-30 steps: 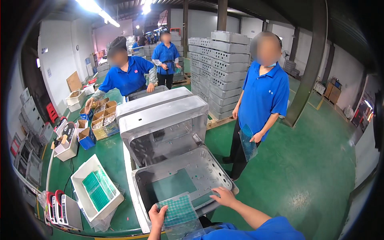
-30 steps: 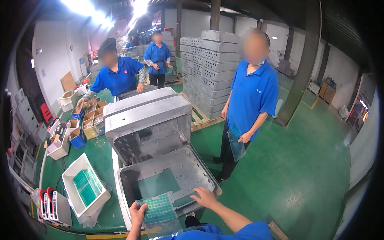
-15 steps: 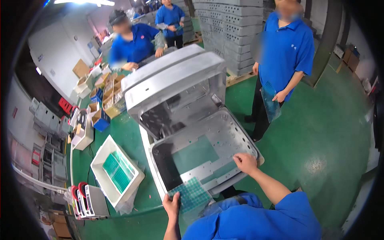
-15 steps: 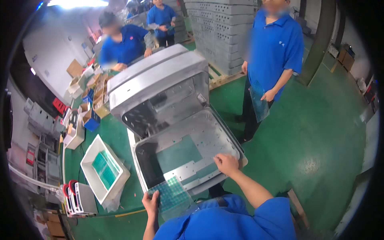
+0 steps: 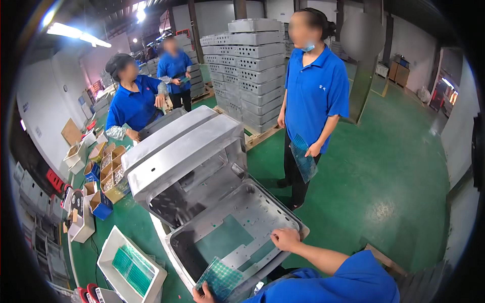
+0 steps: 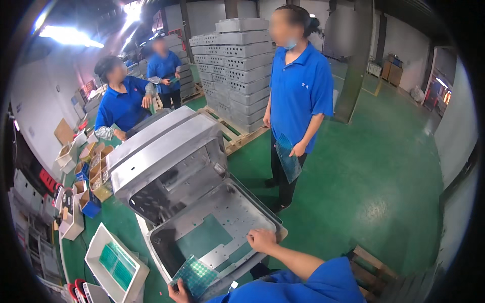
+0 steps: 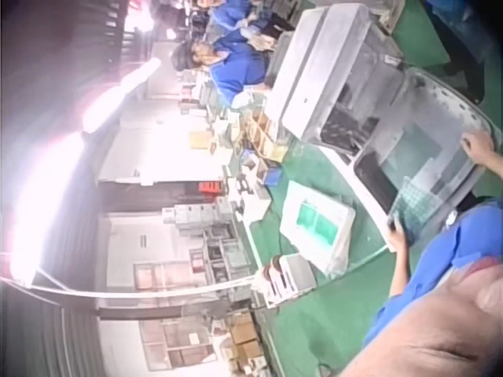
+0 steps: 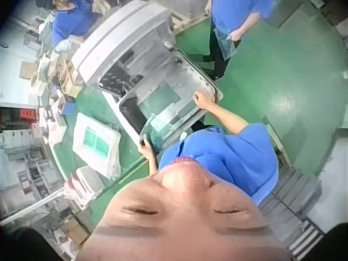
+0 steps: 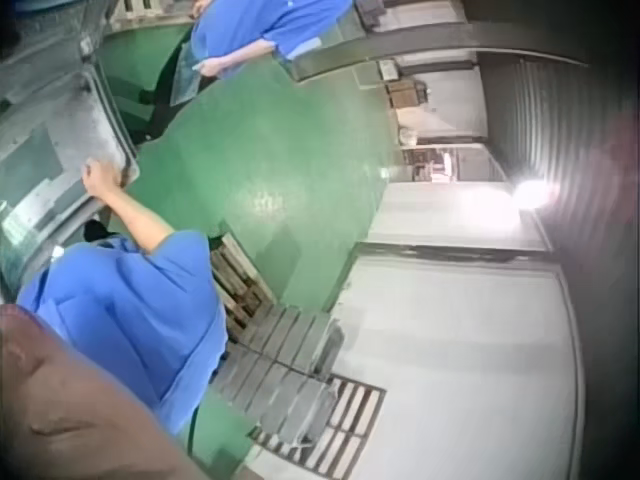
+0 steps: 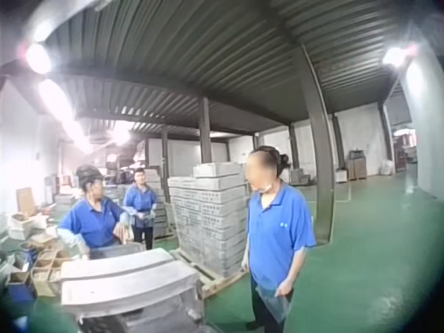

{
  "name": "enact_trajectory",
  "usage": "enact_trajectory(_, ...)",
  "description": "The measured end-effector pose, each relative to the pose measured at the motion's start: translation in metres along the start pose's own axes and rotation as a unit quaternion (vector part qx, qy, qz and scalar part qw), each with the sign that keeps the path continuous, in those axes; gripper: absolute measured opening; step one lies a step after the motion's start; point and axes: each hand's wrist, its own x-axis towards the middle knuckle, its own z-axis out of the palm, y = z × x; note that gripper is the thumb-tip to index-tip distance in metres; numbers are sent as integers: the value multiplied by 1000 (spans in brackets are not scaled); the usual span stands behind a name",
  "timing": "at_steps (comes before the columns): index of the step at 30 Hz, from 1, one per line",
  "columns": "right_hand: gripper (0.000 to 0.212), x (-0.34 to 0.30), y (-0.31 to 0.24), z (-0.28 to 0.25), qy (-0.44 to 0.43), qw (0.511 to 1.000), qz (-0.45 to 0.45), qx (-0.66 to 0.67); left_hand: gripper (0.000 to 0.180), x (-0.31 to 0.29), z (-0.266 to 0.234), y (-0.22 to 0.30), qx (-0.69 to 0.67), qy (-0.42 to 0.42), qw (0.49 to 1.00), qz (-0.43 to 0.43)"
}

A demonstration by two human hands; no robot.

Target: Peeling green dot stickers from a sheet and applying them to specific points on a metal enclosure.

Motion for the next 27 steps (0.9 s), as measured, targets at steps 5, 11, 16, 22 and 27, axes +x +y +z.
enact_trajectory(5,20,-1,-1,-2,-45,999,23,-22,30,-2,2,35,108,-33,993,15)
enact_trajectory(11,17,0,-6,-2,-30,999,16,-30,22,1,9,27,36,-74,995,50)
enact_trajectory(16,14,0,-2,4,-4,999,8,-39,22,0,11,28,69,-70,994,46)
enact_trajectory(22,14,-1,-6,1,-1,999,6,-39,21,0,16,-10,22,-60,996,69)
enact_trajectory(27,15,-1,-3,1,-9,999,15,-39,22,-2,16,0,55,-64,995,47)
